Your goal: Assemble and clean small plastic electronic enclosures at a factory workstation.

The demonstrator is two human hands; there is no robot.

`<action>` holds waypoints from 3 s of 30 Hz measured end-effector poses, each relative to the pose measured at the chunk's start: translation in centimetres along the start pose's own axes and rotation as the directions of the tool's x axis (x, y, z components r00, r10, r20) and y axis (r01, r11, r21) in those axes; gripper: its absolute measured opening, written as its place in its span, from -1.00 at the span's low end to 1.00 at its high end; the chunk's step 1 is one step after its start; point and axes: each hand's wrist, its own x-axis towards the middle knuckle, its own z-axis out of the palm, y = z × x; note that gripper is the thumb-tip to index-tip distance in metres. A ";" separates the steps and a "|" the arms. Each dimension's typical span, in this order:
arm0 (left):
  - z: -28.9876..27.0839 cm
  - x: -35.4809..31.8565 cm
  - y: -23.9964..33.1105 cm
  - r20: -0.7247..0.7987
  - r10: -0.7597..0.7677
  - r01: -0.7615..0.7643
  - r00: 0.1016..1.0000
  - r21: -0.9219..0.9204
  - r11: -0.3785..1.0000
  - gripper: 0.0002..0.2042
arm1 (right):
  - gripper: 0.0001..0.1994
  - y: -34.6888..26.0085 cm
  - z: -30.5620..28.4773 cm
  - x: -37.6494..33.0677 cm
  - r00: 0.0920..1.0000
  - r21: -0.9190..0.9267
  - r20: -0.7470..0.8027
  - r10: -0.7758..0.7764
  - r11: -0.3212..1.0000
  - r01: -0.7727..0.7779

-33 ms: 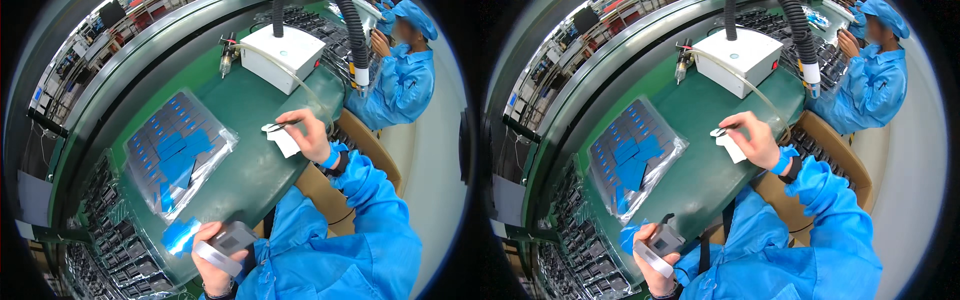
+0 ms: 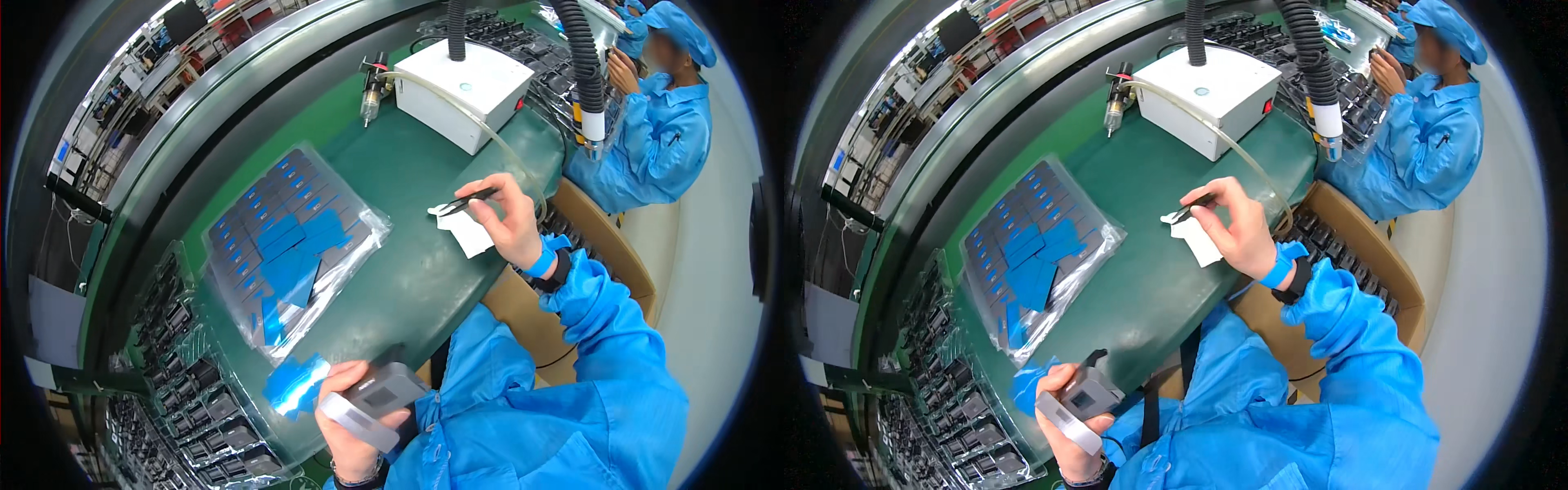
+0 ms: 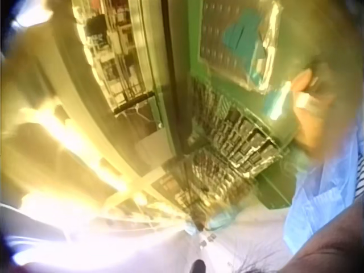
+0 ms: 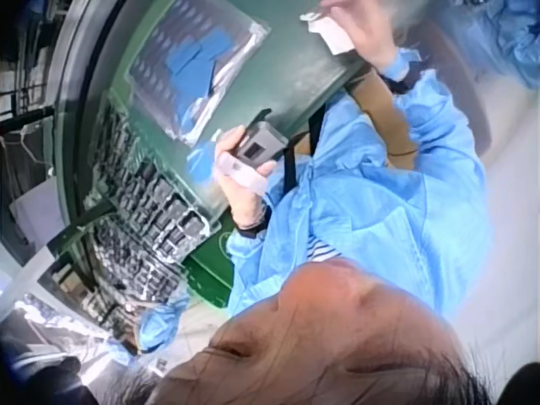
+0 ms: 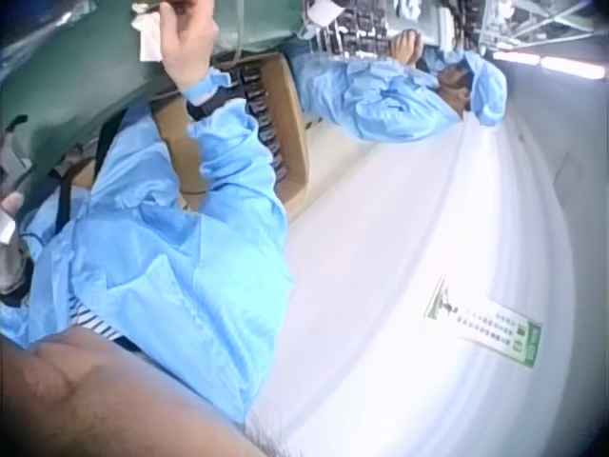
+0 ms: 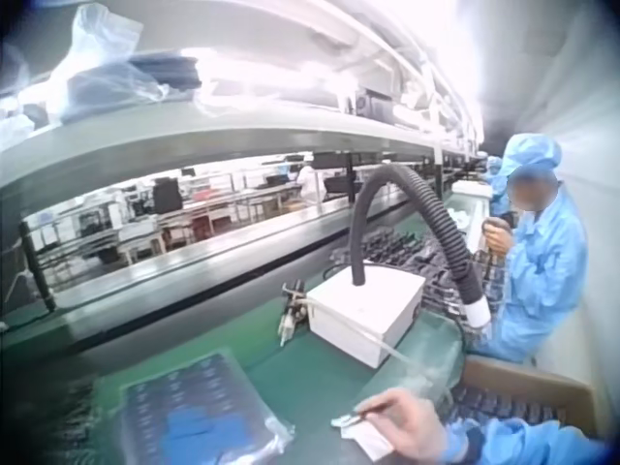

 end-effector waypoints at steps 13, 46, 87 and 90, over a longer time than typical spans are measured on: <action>1.7 0.8 0.4 0.189 -0.005 0.006 0.982 -0.004 1.000 -0.38 | -0.83 0.0 -0.9 -0.1 0.973 -0.011 0.115 0.202 0.979 -0.202; 1.2 3.6 3.5 0.587 0.372 -0.550 0.719 0.154 0.821 -0.56 | -0.80 -8.5 2.2 -5.3 0.772 0.738 0.526 0.357 0.260 -0.623; 0.2 -0.2 1.8 0.660 0.097 -0.141 0.745 0.014 0.990 -0.49 | -0.89 -10.5 7.4 -8.5 0.662 0.728 0.670 0.336 -0.120 -0.675; -0.7 -1.4 1.3 0.506 0.109 -0.159 0.855 0.056 0.986 -0.49 | -0.88 -10.6 6.1 -6.9 0.771 0.842 0.463 0.436 0.053 -0.536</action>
